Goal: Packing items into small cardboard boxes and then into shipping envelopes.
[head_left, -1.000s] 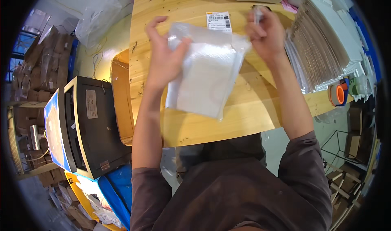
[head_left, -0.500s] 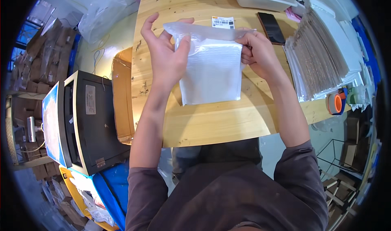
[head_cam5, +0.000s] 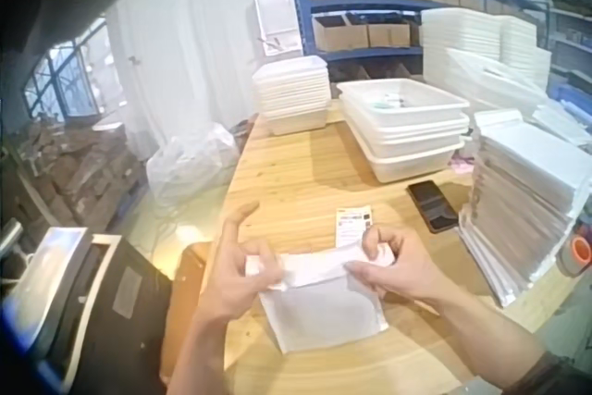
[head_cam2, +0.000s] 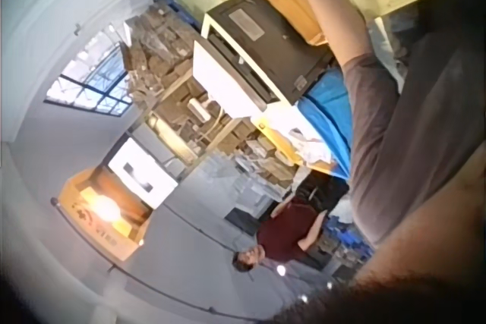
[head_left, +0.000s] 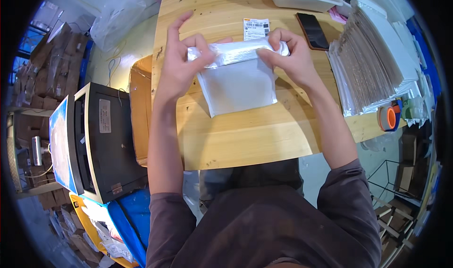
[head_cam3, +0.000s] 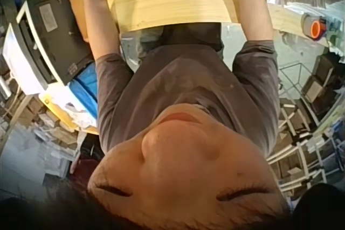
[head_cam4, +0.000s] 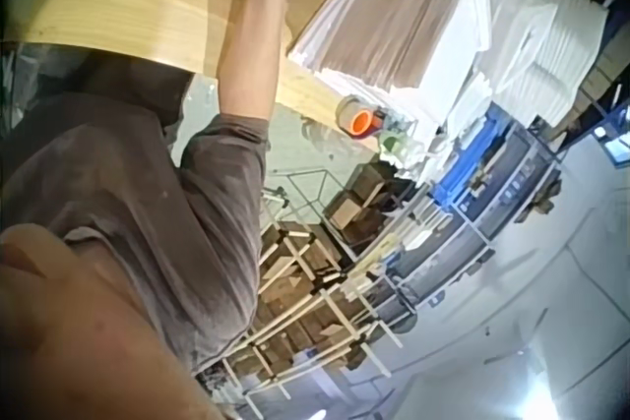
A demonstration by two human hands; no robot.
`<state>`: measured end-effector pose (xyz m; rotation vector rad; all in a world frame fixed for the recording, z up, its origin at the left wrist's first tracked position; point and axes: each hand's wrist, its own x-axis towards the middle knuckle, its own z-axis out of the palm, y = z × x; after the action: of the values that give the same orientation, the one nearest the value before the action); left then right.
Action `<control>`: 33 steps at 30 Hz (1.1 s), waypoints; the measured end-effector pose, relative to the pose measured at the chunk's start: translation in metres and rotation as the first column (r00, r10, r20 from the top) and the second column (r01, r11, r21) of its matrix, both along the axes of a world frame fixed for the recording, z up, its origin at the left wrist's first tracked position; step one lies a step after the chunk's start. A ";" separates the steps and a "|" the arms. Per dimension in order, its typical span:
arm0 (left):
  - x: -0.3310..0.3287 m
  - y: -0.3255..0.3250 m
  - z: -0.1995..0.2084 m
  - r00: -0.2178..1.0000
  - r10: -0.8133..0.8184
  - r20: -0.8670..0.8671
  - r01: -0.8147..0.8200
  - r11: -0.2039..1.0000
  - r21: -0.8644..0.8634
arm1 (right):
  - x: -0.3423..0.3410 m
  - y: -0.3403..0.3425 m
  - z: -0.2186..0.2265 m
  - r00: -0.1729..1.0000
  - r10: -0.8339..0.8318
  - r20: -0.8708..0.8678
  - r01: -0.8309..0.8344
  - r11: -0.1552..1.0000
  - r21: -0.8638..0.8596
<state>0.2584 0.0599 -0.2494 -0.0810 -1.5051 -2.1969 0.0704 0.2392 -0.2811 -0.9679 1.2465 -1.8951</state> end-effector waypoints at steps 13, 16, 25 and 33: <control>-0.009 -0.019 -0.035 0.861 0.464 0.210 -0.400 0.871 -0.285 | -0.001 -0.003 -0.013 0.993 0.119 -0.020 -0.116 0.989 0.093; -0.002 -0.036 -0.019 0.641 0.731 0.234 -0.640 0.678 -0.361 | -0.026 -0.011 -0.018 0.918 -0.290 -0.272 0.319 0.945 0.071; -0.014 -0.068 -0.102 0.355 0.935 -0.018 -0.677 0.244 -0.695 | -0.035 -0.018 -0.032 0.445 0.005 -0.896 0.750 0.544 0.376; -0.020 0.018 -0.048 0.493 0.869 0.050 -0.051 0.086 -0.995 | -0.072 -0.012 -0.041 0.625 -0.083 -0.776 0.672 0.562 0.481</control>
<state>0.2383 0.0775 -0.2975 0.8979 -2.5074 -0.3522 -0.0017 0.2268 -0.3221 -0.9501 2.6578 -1.0023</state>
